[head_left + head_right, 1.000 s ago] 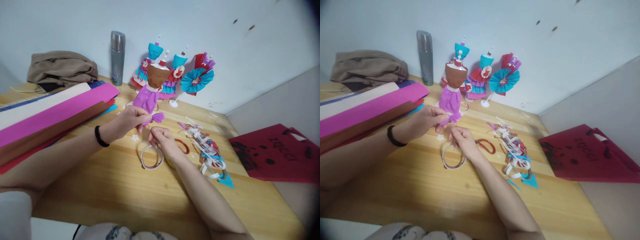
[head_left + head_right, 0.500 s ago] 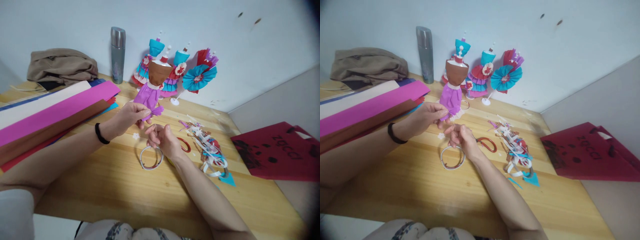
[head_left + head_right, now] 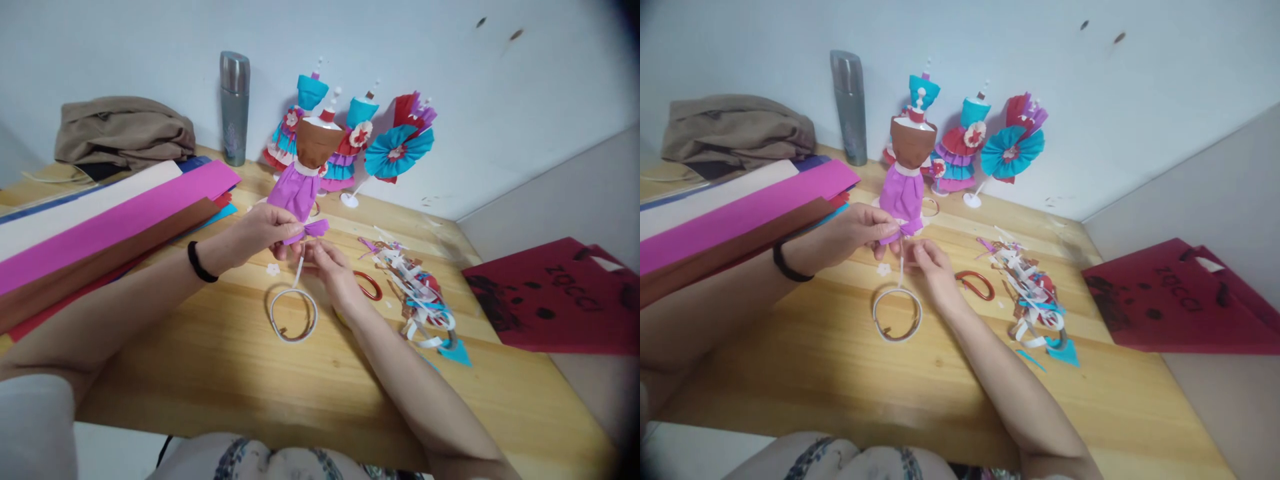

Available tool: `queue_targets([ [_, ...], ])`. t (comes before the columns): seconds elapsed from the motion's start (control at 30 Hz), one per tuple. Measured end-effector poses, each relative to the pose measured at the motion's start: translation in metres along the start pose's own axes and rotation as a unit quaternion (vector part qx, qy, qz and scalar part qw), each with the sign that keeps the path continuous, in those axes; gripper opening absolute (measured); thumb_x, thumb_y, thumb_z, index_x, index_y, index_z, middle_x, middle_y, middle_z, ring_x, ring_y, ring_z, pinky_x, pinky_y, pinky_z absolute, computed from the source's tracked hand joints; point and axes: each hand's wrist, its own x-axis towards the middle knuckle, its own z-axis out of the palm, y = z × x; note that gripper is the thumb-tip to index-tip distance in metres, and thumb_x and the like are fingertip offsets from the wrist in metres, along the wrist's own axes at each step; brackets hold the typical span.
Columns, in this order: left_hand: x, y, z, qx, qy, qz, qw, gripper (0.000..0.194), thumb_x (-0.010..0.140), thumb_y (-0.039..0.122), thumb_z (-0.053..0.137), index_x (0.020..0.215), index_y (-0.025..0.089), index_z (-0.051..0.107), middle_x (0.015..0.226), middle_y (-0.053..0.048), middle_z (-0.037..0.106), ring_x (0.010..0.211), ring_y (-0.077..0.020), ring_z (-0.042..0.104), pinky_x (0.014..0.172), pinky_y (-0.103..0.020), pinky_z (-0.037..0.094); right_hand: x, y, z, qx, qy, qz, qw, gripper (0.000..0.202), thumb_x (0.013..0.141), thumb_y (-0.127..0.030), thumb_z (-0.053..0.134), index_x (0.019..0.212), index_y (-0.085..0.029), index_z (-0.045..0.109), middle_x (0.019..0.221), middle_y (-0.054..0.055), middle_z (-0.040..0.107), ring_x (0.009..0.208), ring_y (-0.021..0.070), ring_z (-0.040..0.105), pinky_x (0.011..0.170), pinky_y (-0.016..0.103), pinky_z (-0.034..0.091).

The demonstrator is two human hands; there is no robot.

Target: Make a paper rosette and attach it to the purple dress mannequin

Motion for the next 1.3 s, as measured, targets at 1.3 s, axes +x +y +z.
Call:
queue_targets([
  [1.3,-0.006,0.006,0.006,0.324,0.064,0.139,0.934,0.038,0.088,0.021,0.054,0.052,0.016,0.044,0.049,0.005,0.031,0.054,-0.0087,0.030,0.052,-0.027,0.021,-0.043,-0.055,-0.062,-0.608,-0.128,-0.110,0.776,0.041,0.083,-0.049,0.064,0.107,-0.016,0.064,0.088,0.009,0.067,0.070,0.0202,0.058,0.063,0.030,0.039],
])
